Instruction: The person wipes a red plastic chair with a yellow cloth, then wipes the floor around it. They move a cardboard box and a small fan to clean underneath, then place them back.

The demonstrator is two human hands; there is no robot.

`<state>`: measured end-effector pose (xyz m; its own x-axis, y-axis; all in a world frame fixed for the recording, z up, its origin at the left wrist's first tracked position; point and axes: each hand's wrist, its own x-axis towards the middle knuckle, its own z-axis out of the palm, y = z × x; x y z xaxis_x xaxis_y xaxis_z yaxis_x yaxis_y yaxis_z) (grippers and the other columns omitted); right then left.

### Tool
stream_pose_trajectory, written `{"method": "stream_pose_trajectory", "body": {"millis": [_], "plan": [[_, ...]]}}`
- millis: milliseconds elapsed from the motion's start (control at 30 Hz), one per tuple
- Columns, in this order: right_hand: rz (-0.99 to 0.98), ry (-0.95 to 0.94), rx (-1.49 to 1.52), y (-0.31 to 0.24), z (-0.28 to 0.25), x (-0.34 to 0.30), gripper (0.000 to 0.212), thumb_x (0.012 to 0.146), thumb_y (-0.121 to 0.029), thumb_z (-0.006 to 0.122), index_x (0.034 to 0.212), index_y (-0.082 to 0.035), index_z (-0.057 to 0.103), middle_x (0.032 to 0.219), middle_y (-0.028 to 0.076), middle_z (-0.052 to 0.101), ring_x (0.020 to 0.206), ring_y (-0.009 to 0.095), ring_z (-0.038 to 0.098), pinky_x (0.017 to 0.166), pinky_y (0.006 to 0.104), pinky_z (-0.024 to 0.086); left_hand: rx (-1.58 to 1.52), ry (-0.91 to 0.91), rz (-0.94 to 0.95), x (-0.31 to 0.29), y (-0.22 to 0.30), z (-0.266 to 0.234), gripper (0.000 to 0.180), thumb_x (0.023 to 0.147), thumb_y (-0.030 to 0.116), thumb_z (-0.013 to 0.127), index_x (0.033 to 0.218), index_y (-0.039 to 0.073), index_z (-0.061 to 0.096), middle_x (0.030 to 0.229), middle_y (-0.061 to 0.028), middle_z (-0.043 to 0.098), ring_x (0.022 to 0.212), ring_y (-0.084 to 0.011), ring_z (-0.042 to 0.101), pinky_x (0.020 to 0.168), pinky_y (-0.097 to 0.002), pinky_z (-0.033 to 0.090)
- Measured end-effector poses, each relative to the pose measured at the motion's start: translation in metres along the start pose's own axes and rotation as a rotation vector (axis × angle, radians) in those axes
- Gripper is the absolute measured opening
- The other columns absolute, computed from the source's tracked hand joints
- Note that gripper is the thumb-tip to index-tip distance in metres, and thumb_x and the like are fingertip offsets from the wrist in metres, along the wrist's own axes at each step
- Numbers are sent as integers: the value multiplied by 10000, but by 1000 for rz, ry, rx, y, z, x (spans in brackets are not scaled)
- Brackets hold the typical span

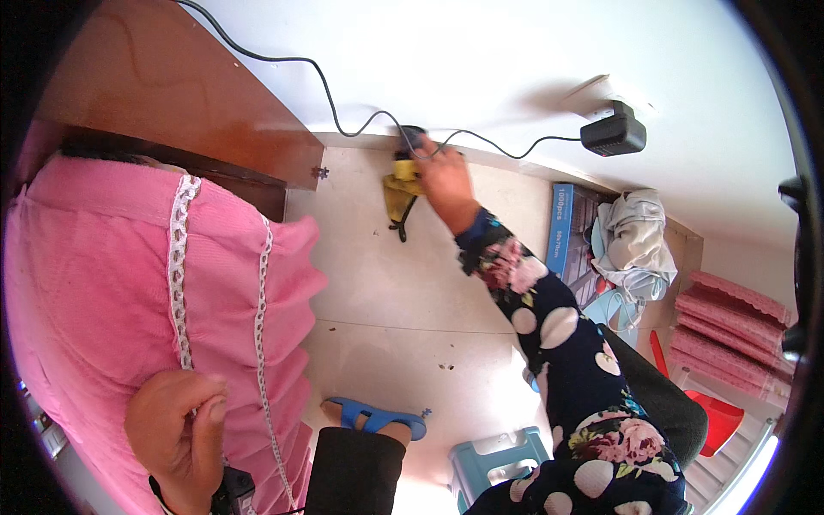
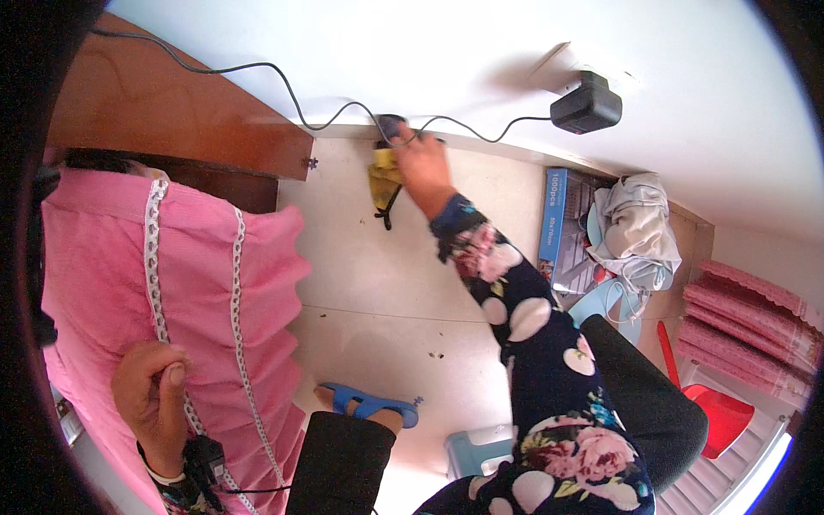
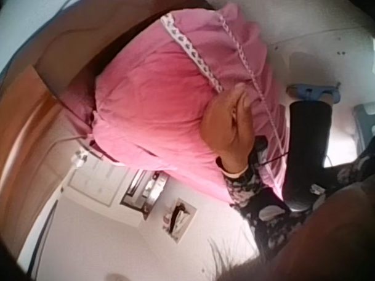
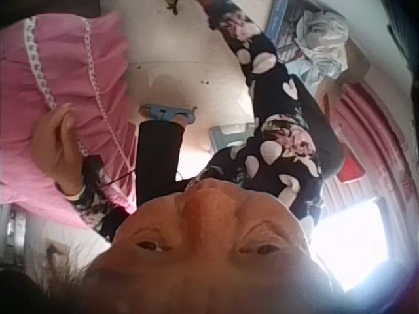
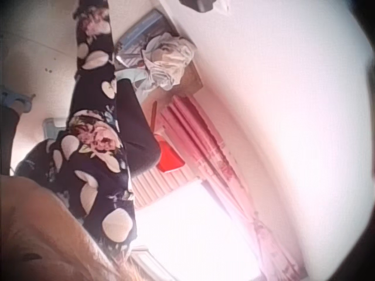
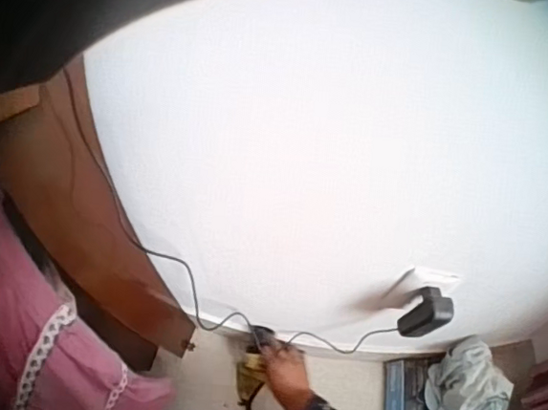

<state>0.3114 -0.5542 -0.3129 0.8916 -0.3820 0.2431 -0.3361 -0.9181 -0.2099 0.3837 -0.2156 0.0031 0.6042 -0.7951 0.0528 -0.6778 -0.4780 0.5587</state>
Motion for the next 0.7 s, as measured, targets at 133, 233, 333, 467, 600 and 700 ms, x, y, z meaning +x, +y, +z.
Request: {"method": "stream_pose_trajectory", "body": {"millis": [133, 233, 333, 467, 600, 700], "plan": [[75, 21, -83, 68, -29, -53, 392, 658, -5, 644, 1037, -81, 580, 1329, 110, 535, 828, 318, 546, 788, 412, 474, 13, 1, 10, 1, 2, 1, 60, 846, 35, 580, 873, -7, 613, 756, -87, 607, 684, -206, 572, 662, -305, 443], [161, -52, -146, 109, -52, -81, 440, 639, -8, 667, 1064, -88, 581, 1348, 116, 523, 850, 330, 550, 797, 420, 474, 3, 1, 3, 2, 3, 2, 62, 853, 42, 584, 878, -6, 614, 759, -85, 608, 684, -199, 573, 653, -300, 441], [239, -29, -177, 136, -71, -104, 494, 636, -6, 705, 1105, -73, 565, 1366, 103, 506, 889, 348, 551, 816, 424, 476, -6, -2, 1, 3, 2, 2, 61, 859, 43, 583, 879, -7, 611, 761, -87, 607, 684, -191, 571, 645, -294, 437], [260, 11, -246, 167, -83, -125, 495, 681, -20, 646, 1162, -113, 576, 1359, 101, 514, 837, 347, 570, 777, 444, 492, -11, -33, 27, 3, -1, 2, 62, 865, 40, 577, 885, -11, 606, 757, -90, 598, 675, -188, 561, 639, -293, 432], [387, 28, -270, 179, -86, -136, 498, 659, -34, 673, 1142, -109, 578, 1333, 123, 530, 846, 363, 575, 763, 438, 500, 0, -9, 5, 0, -1, 2, 55, 866, 41, 578, 884, -7, 598, 750, -89, 579, 669, -193, 546, 634, -293, 421], [365, 56, -162, 160, -84, -148, 476, 623, -53, 715, 1085, -104, 611, 1206, 181, 578, 947, 384, 561, 842, 474, 457, 13, -12, 17, 2, -2, 4, 50, 869, 44, 578, 879, -3, 591, 755, -93, 572, 676, -199, 546, 640, -294, 420]]}}
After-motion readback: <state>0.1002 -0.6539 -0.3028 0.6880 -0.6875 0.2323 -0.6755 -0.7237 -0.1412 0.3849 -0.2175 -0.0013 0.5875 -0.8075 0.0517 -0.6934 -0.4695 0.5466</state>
